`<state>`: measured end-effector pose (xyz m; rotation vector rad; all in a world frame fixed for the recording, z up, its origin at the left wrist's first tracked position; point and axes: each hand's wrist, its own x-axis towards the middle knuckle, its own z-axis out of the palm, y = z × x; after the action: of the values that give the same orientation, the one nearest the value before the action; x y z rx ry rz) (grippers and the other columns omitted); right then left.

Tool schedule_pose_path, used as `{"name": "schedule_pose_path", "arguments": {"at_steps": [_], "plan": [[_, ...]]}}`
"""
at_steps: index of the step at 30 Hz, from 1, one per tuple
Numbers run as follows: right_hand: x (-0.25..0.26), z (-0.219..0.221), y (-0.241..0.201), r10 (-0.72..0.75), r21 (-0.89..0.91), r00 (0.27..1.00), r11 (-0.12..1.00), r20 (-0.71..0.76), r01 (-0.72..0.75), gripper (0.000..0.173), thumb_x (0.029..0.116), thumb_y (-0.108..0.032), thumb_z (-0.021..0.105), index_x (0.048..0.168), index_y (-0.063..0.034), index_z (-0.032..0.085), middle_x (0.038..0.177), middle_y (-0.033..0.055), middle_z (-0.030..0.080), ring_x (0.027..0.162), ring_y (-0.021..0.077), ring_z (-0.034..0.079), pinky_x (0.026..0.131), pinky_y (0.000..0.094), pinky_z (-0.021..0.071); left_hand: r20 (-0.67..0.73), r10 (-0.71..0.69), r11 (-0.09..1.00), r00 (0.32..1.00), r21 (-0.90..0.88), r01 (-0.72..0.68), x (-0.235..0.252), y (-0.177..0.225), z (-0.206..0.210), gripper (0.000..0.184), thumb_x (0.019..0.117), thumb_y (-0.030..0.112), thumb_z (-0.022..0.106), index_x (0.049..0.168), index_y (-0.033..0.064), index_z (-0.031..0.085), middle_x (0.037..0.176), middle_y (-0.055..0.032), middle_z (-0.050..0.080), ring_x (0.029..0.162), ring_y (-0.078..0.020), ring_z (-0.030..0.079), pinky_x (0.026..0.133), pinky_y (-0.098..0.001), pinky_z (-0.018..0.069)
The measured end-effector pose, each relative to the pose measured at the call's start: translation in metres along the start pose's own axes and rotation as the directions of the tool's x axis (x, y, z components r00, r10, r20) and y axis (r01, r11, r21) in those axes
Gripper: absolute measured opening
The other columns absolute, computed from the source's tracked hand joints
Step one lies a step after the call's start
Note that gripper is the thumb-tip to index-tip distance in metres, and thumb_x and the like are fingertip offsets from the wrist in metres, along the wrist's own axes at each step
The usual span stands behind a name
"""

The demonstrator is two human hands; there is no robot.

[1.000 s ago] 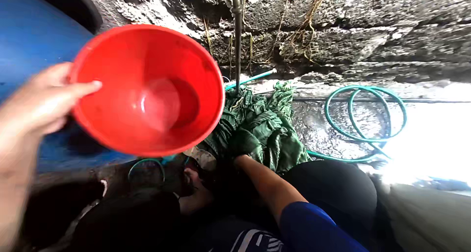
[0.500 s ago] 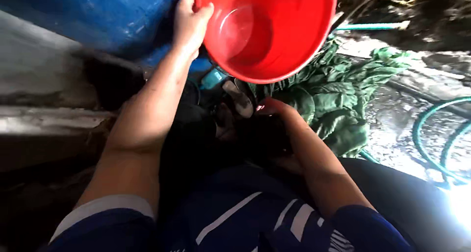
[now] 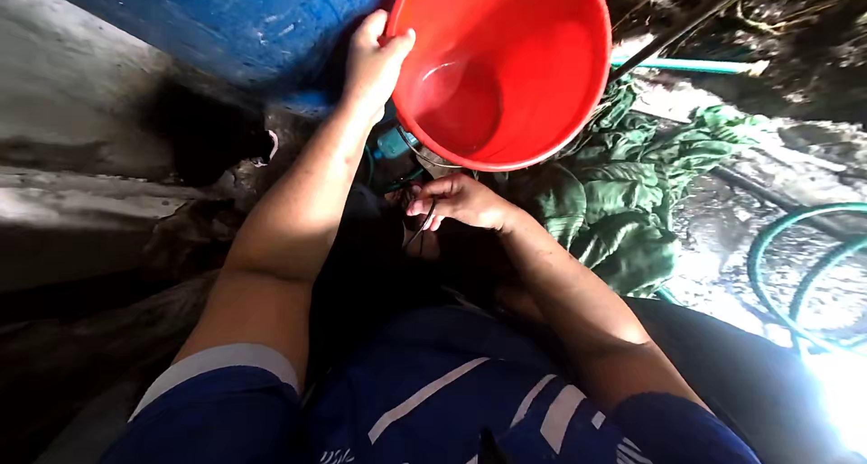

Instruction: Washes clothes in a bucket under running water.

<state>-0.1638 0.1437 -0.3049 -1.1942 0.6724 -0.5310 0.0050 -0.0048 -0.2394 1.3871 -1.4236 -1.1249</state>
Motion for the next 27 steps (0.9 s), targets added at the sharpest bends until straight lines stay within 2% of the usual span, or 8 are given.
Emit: {"name": "schedule_pose_path", "arguments": {"at_steps": [4,8,12,16,20,22,25,27], "plan": [[0.008,0.067,0.001,-0.153,0.053,0.987,0.986,-0.039,0.155,0.020,0.1016,-0.004,0.060,0.116,0.0061,0.069,0.110,0.0136,0.075,0.092,0.0190,0.075,0.085,0.0376,0.0647,-0.056,-0.037,0.997,0.998,-0.073,0.033,0.006,-0.012,0.007,0.024,0.0981,0.012,0.063,0.120,0.0008,0.061,0.109,-0.0101,0.068,0.101,-0.0163,0.068,0.090,-0.0364,0.0588],[0.031,0.148,-0.002,-0.419,-0.117,0.841,0.869,0.342,0.480,0.021,0.0935,0.003,0.060,0.107,0.0022,0.076,0.113,0.0128,0.074,0.110,0.0191,0.070,0.100,0.0369,0.0548,-0.032,-0.023,0.999,0.999,-0.035,0.022,0.010,-0.012,0.023,0.031,0.0973,0.012,0.063,0.125,-0.0006,0.059,0.114,-0.0128,0.067,0.105,-0.0170,0.067,0.092,-0.0365,0.0578],[0.027,0.190,-0.057,-0.207,-0.230,0.786,0.885,0.582,0.404,0.022,0.0936,0.000,0.070,0.115,0.0029,0.073,0.113,0.0157,0.073,0.108,0.0228,0.068,0.098,0.0383,0.0536,0.043,-0.067,0.997,0.997,0.036,0.066,0.009,0.011,0.031,0.029,0.0977,0.013,0.064,0.124,0.0025,0.061,0.115,-0.0113,0.067,0.105,-0.0160,0.068,0.092,-0.0367,0.0579],[0.037,0.202,-0.092,0.006,-0.391,0.869,0.895,0.494,0.216,0.032,0.1020,-0.012,0.063,0.129,0.0047,0.064,0.121,0.0201,0.068,0.111,0.0267,0.066,0.099,0.0409,0.0521,0.104,-0.062,0.996,0.993,0.074,0.054,0.003,0.035,0.038,0.026,0.0978,0.014,0.064,0.122,0.0038,0.062,0.112,-0.0099,0.068,0.102,-0.0148,0.068,0.090,-0.0368,0.0585],[0.028,0.159,-0.066,-0.138,-0.504,0.879,0.775,0.456,0.382,0.047,0.0939,0.001,0.067,0.140,-0.0017,0.059,0.145,0.0187,0.057,0.127,0.0298,0.060,0.105,0.0444,0.0505,0.076,-0.053,0.997,0.996,0.058,0.048,-0.002,0.030,0.040,0.025,0.0991,0.017,0.064,0.121,0.0034,0.062,0.110,-0.0096,0.068,0.100,-0.0143,0.068,0.089,-0.0373,0.0582],[0.006,0.119,-0.039,-0.145,-0.391,0.860,0.845,0.490,0.366,0.053,0.0907,0.002,0.070,0.142,-0.0081,0.061,0.149,0.0099,0.056,0.133,0.0214,0.057,0.108,0.0397,0.0503,0.031,-0.062,0.998,0.998,-0.002,0.062,-0.001,0.017,0.039,0.028,0.0989,0.017,0.064,0.123,0.0031,0.062,0.113,-0.0100,0.067,0.102,-0.0152,0.067,0.090,-0.0381,0.0582],[-0.027,0.013,-0.010,0.272,-0.313,0.913,0.934,0.306,-0.173,0.023,0.0962,-0.010,0.069,0.117,0.0000,0.072,0.102,0.0114,0.074,0.083,0.0183,0.070,0.072,0.0417,0.0604,0.001,-0.087,0.994,0.996,-0.071,0.087,0.002,0.006,0.029,0.030,0.0980,0.017,0.066,0.126,0.0063,0.061,0.115,-0.0076,0.068,0.103,-0.0147,0.068,0.090,-0.0384,0.0595],[-0.029,-0.075,0.013,0.505,-0.408,0.860,0.803,0.079,-0.434,0.028,0.0986,-0.015,0.066,0.117,0.0064,0.067,0.096,0.0196,0.070,0.077,0.0258,0.066,0.071,0.0470,0.0559,-0.015,-0.106,0.991,0.994,-0.079,0.105,0.006,0.004,0.019,0.028,0.0984,0.018,0.066,0.124,0.0084,0.061,0.114,-0.0053,0.067,0.102,-0.0132,0.068,0.088,-0.0380,0.0598]]}}
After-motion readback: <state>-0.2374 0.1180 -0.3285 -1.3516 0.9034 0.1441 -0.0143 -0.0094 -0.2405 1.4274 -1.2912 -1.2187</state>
